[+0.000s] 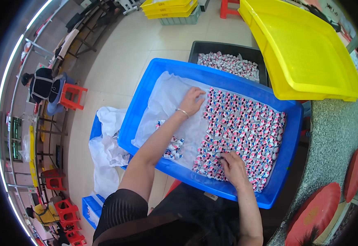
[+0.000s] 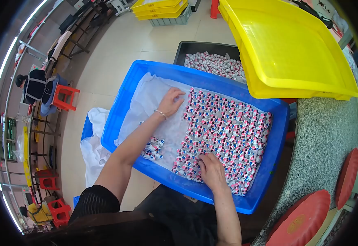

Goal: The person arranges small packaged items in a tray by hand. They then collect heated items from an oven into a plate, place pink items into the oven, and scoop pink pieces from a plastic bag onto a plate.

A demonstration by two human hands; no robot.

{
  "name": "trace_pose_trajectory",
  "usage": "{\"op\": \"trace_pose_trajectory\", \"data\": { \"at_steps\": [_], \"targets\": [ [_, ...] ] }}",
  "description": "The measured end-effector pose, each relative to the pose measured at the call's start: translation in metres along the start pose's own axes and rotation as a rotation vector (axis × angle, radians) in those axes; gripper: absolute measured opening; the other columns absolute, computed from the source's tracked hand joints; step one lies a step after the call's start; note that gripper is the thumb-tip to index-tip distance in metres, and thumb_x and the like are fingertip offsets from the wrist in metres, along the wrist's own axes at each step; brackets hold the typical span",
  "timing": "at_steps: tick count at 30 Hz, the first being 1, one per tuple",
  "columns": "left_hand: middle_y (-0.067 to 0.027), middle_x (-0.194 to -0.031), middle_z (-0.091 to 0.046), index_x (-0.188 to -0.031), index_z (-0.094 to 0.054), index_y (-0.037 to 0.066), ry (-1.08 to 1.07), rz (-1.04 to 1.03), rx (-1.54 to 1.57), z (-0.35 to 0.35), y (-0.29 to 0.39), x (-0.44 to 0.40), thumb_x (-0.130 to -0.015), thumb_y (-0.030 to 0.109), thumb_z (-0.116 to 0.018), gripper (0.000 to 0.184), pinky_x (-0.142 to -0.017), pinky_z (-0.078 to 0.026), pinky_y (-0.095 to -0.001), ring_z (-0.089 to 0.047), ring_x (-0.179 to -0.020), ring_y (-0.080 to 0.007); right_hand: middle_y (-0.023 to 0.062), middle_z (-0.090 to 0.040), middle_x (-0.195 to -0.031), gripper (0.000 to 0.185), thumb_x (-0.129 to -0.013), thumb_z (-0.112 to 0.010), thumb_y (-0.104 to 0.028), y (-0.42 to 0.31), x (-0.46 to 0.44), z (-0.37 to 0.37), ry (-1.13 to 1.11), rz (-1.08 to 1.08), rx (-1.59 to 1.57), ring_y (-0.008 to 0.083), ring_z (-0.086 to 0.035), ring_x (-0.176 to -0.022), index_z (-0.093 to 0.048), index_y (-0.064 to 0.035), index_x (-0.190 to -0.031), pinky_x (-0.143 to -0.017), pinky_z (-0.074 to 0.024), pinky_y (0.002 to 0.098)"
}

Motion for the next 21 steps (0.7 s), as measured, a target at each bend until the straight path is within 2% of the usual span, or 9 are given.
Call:
{"op": "trace_pose_trajectory", "data": {
  "at_steps": [7,10,11,13,14,15,17,19,21],
  "targets": [
    [-0.0137,-0.106,-0.054,-0.110,-0.060,0.002,-0.086,0.177,0.033,-0.031,0.008,-0.017,-0.081,0.010,-0.060,0.030,-0.075,-0.048,-0.0304,-0.057,-0.081,-0.0222,0.0145,-0.056,-0.083,0.018,-0.078,-0.061,0.000,-0.002,0.000,0.004,0.032,0.009,-0.003,0.0308,-0.059,-0.072,-0.063,-0.0008,-0.097,-0.064,-0.0479,0.0372],
    [-0.0144,-0.097,-0.056,-0.106,-0.062,0.003,0.062,0.071,0.015,-0.015,-0.004,-0.013,-0.075,0.010,-0.064,0.031,-0.071,-0.049,-0.0340,-0.058,-0.075,-0.0249,0.0166,-0.057,-0.085,0.018,-0.079,-0.060,-0.001,0.001,-0.001,0.003,0.065,0.062,0.004,0.0333,-0.058,-0.078,-0.062,0.0008,-0.097,-0.071,-0.0478,0.0382],
    [-0.0144,-0.097,-0.056,-0.106,-0.062,0.003,0.054,0.112,-0.001,-0.004,-0.010,-0.004,-0.075,0.010,-0.064,0.031,-0.071,-0.049,-0.0340,-0.058,-0.075,-0.0249,0.0167,-0.057,-0.086,0.018,-0.079,-0.060,-0.001,0.003,0.002,0.002,0.048,0.039,0.001,0.0334,-0.058,-0.079,-0.062,0.0005,-0.097,-0.071,-0.0476,0.0383],
    [-0.0138,-0.108,-0.054,-0.111,-0.059,0.006,-0.065,0.221,0.055,0.037,0.014,0.010,-0.079,0.014,-0.064,0.034,-0.077,-0.050,-0.0317,-0.059,-0.085,-0.0218,0.0163,-0.057,-0.085,0.018,-0.080,-0.060,-0.002,0.001,0.000,0.003,0.065,0.048,-0.004,0.0327,-0.058,-0.078,-0.062,-0.0005,-0.098,-0.070,-0.0473,0.0377],
    [-0.0115,-0.096,-0.058,-0.105,-0.060,0.008,-0.121,0.074,-0.094,0.048,0.009,0.026,-0.077,0.016,-0.066,0.030,-0.072,-0.050,-0.0320,-0.059,-0.080,-0.0206,0.0159,-0.056,-0.085,0.018,-0.080,-0.059,-0.002,0.002,0.002,0.001,0.056,0.028,-0.014,0.0324,-0.058,-0.076,-0.062,-0.0007,-0.098,-0.068,-0.0472,0.0374],
    [-0.0115,-0.096,-0.058,-0.105,-0.060,0.008,-0.123,0.084,-0.108,0.065,0.013,0.037,-0.077,0.016,-0.066,0.030,-0.072,-0.050,-0.0320,-0.059,-0.080,-0.0206,0.0154,-0.056,-0.084,0.018,-0.081,-0.059,-0.002,0.003,0.001,0.002,0.057,0.012,-0.018,0.0320,-0.058,-0.075,-0.062,-0.0010,-0.098,-0.067,-0.0470,0.0371],
    [-0.0086,-0.083,-0.060,-0.100,-0.060,0.010,-0.729,0.190,-0.243,0.080,0.033,0.076,-0.075,0.020,-0.068,0.028,-0.067,-0.049,-0.0330,-0.060,-0.073,-0.0226,0.0146,-0.055,-0.083,0.017,-0.081,-0.059,-0.001,-0.001,0.000,0.002,0.054,0.030,0.001,0.0311,-0.058,-0.073,-0.062,-0.0009,-0.098,-0.065,-0.0465,0.0363],
    [-0.0071,-0.073,-0.061,-0.096,-0.061,0.012,-0.817,0.202,-0.400,0.094,0.050,0.107,-0.074,0.028,-0.069,0.029,-0.065,-0.049,-0.0362,-0.061,-0.071,-0.0270,0.0145,-0.054,-0.082,0.017,-0.081,-0.059,-0.001,0.000,-0.001,0.000,0.057,0.043,0.009,0.0309,-0.058,-0.072,-0.062,-0.0011,-0.098,-0.064,-0.0461,0.0366],
    [-0.0084,-0.077,-0.061,-0.094,-0.061,0.011,-0.786,0.253,-0.474,0.099,0.063,0.130,-0.073,0.032,-0.069,0.030,-0.066,-0.049,-0.0380,-0.061,-0.074,-0.0289,0.0145,-0.054,-0.082,0.017,-0.080,-0.059,-0.001,-0.002,0.001,0.000,0.058,0.041,-0.004,0.0310,-0.058,-0.072,-0.062,-0.0012,-0.098,-0.064,-0.0461,0.0369]
  ]
}}
Point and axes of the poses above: each hand's wrist, its own x-axis away from the middle knuckle, its own z-axis out of the back of the hand, y = z × x, the point moved 3 cm from there along -x, towards the middle knuckle
